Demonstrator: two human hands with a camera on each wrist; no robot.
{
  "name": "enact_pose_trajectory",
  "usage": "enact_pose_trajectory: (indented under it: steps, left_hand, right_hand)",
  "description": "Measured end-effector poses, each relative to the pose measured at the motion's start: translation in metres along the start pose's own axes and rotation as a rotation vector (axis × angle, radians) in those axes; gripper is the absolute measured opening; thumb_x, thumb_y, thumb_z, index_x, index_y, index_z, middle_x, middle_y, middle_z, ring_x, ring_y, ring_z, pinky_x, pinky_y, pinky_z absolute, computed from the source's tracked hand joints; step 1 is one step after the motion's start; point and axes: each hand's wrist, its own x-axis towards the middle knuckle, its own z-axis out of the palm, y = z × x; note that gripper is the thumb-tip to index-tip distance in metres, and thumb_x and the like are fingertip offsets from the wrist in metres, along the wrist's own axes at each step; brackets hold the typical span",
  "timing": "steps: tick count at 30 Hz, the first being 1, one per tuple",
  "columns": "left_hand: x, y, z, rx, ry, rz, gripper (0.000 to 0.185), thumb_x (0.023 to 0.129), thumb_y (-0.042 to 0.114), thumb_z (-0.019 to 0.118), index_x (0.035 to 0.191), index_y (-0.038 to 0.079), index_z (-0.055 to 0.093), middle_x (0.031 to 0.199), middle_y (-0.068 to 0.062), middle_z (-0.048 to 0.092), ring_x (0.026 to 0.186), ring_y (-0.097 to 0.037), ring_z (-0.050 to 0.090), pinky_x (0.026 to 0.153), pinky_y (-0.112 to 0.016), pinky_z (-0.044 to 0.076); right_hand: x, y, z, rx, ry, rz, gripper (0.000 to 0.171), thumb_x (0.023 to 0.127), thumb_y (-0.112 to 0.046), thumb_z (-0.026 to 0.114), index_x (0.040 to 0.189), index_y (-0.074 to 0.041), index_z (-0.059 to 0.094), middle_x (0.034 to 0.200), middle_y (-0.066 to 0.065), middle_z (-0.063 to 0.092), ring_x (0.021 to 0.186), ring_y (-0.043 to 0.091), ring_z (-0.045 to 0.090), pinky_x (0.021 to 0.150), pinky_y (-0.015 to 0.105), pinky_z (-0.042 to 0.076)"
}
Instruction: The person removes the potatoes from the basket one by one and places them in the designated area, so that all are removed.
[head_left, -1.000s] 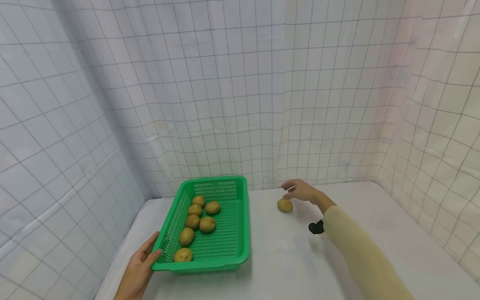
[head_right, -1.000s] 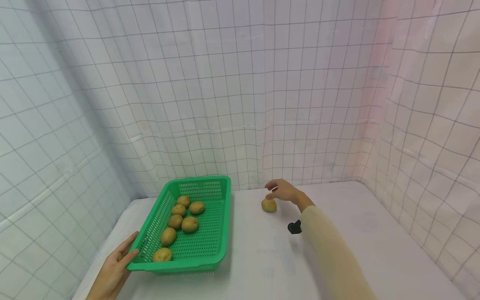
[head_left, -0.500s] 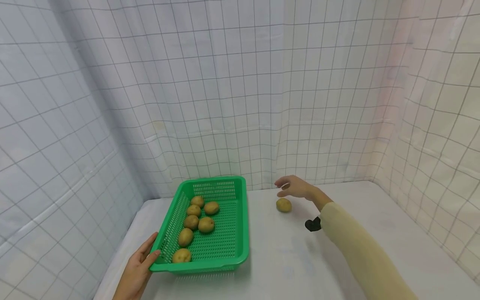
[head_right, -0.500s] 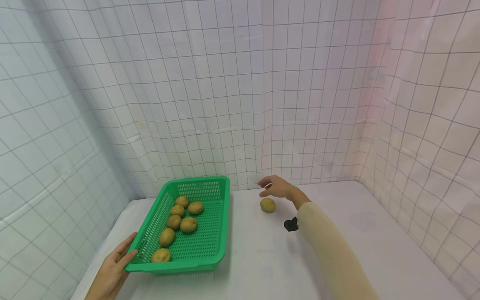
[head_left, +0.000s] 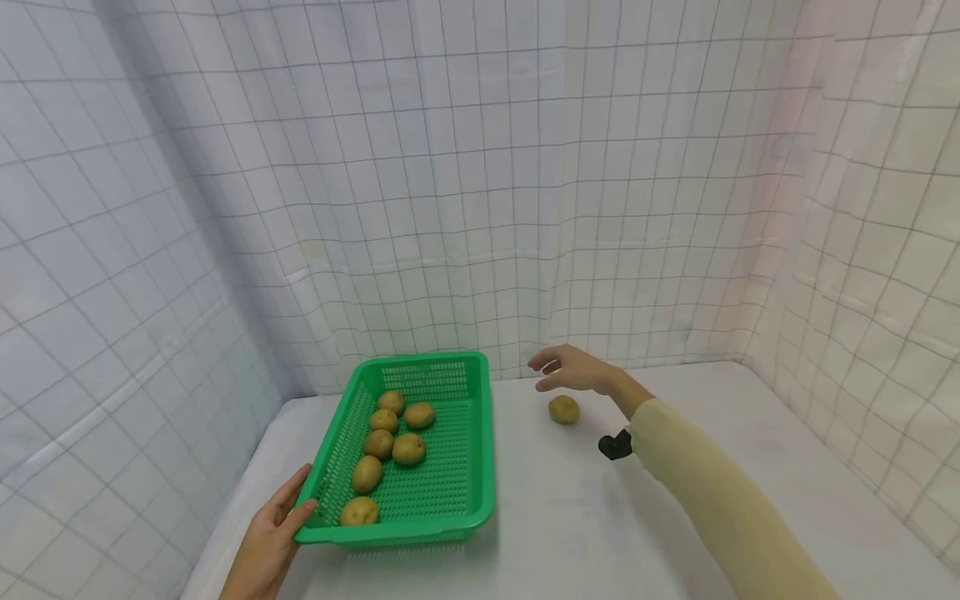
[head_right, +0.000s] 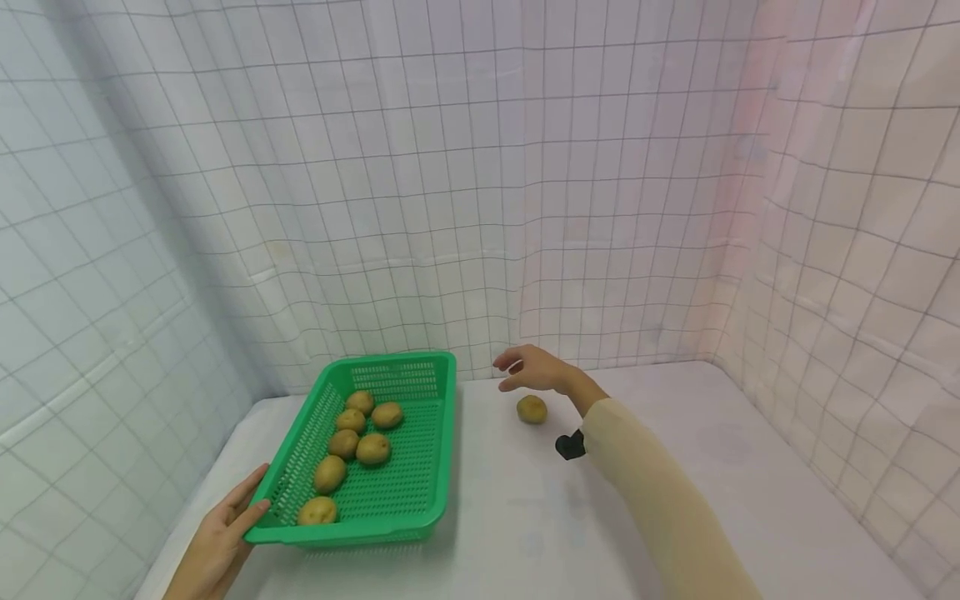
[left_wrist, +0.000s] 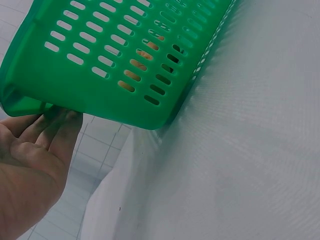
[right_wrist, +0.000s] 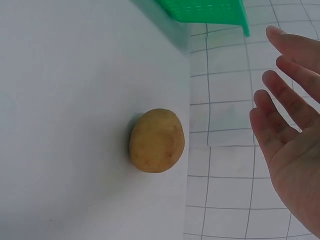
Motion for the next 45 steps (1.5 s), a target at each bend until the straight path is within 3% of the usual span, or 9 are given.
enact_pose_trajectory:
  steps: [2,7,19,27,34,41,45]
  left_hand:
    - [0.0,0.0,0.0,-0.001,-0.002,0.009,0.075,0.112,0.017,0.051,0.163,-0.005,0.002,0.167,-0.028,-0.002,0.143,-0.006,0.03,0.099,-0.015,0.045]
    - [0.0,0.0,0.0,-0.019,-0.014,0.033,0.075,0.111,0.014,0.051,0.162,-0.008,0.001,0.166,-0.031,-0.003,0.12,0.016,0.043,0.099,-0.015,0.046]
    - [0.001,0.001,0.001,-0.014,-0.007,0.026,0.075,0.111,0.014,0.051,0.162,-0.007,0.001,0.166,-0.03,-0.002,0.12,0.016,0.045,0.098,-0.016,0.047]
    - [0.002,0.0,0.0,-0.014,0.001,0.019,0.075,0.111,0.014,0.051,0.162,-0.007,0.001,0.166,-0.031,-0.002,0.118,0.017,0.044,0.097,-0.015,0.048]
    - [0.002,-0.001,0.001,-0.013,-0.003,0.023,0.075,0.111,0.014,0.052,0.162,-0.007,0.001,0.166,-0.03,-0.003,0.119,0.017,0.044,0.098,-0.015,0.047]
    - [0.002,-0.002,0.0,-0.004,-0.001,0.016,0.075,0.111,0.016,0.052,0.163,-0.006,0.001,0.166,-0.029,-0.005,0.121,0.019,0.04,0.098,-0.012,0.045]
    - [0.002,-0.002,0.0,0.0,-0.003,0.015,0.075,0.111,0.016,0.052,0.162,-0.007,0.001,0.166,-0.029,-0.004,0.119,0.02,0.04,0.097,-0.012,0.045]
  right_hand:
    - [0.002,-0.007,0.002,0.0,-0.015,-0.014,0.047,0.096,-0.02,0.075,0.139,-0.007,0.062,0.139,0.009,0.06,0.134,0.037,0.05,0.109,0.051,0.045]
    - [0.007,-0.023,0.005,-0.009,-0.046,-0.053,0.046,0.096,-0.018,0.075,0.139,-0.007,0.063,0.139,0.008,0.06,0.135,0.038,0.049,0.109,0.05,0.046]
    - [0.019,-0.05,0.014,-0.025,-0.104,-0.124,0.047,0.094,-0.019,0.078,0.139,-0.012,0.063,0.138,0.001,0.06,0.131,0.027,0.053,0.102,0.036,0.051]
    - [0.027,-0.066,0.021,-0.036,-0.148,-0.181,0.052,0.095,-0.02,0.077,0.141,-0.002,0.06,0.143,0.014,0.058,0.131,0.03,0.054,0.104,0.037,0.05]
    - [0.034,-0.08,0.031,-0.045,-0.173,-0.21,0.047,0.095,-0.016,0.077,0.139,-0.008,0.063,0.141,0.005,0.06,0.13,0.028,0.055,0.102,0.033,0.051]
    - [0.042,-0.095,0.044,-0.087,-0.201,-0.229,0.047,0.095,-0.018,0.077,0.14,-0.01,0.063,0.139,0.0,0.061,0.125,0.021,0.057,0.099,0.028,0.051]
    - [0.044,-0.102,0.051,-0.095,-0.213,-0.245,0.047,0.095,-0.018,0.078,0.139,-0.009,0.064,0.138,0.001,0.062,0.126,0.023,0.057,0.098,0.028,0.051]
